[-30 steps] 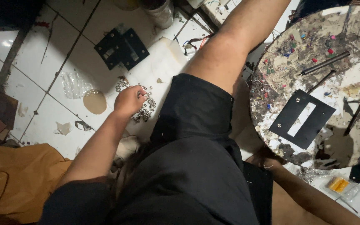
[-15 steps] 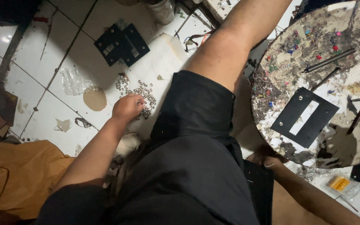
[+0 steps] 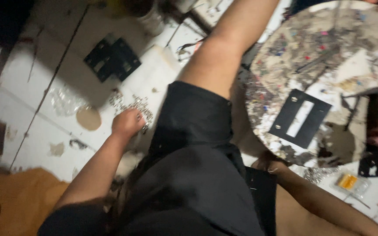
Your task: Attaching metal rivets to black leather pieces using a hammer and punch tool on a workshop floor.
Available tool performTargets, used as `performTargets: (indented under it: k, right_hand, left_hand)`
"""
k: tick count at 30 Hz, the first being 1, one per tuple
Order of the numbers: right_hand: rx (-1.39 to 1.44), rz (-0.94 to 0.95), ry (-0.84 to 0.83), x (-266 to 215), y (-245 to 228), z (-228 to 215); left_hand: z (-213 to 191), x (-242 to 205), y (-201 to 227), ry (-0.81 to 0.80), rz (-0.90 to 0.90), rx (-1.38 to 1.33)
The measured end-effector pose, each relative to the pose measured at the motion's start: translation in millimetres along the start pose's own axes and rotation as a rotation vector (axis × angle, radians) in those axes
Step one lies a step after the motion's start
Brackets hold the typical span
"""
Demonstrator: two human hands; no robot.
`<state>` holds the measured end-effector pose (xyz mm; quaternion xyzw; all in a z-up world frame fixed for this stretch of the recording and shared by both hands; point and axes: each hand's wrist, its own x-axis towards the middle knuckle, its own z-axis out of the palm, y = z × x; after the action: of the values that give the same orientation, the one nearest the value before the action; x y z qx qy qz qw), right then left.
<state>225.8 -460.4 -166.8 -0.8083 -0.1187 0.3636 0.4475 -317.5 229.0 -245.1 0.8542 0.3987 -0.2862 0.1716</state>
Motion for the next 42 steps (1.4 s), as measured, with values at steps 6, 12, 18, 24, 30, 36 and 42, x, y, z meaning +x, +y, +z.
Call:
performTargets:
  k: [6, 12, 18, 24, 30, 36, 42]
  right_hand:
    - [0.153, -0.137, 0.296, -65, -168, 126]
    - [0.124, -0.137, 0.295, -69, -199, 134]
    - [0.052, -0.191, 0.247, -67, -216, 140]
    - [-0.037, -0.381, 0.091, -68, -266, 158]
    - [0.038, -0.65, -0.043, -74, -307, 172]
    - [0.077, -0.694, 0.137, -77, -286, 159]
    - [0.046, -0.633, 0.249, -79, -265, 150]
  left_hand:
    - [-7, -17, 16, 0.109, 0.073, 0.143]
    - [-22, -31, 31, 0.122, 0.05, 0.096]
    - [-59, -21, 63, 0.251, -0.115, -0.446]
    - [-123, -52, 218, 0.182, 0.322, -0.891]
    - [-141, -109, 400, -0.595, 0.554, -1.392]
    - [-129, -120, 464, -0.949, 0.527, -1.56]
    - [-151, -122, 472, -0.577, 0.712, -1.069]
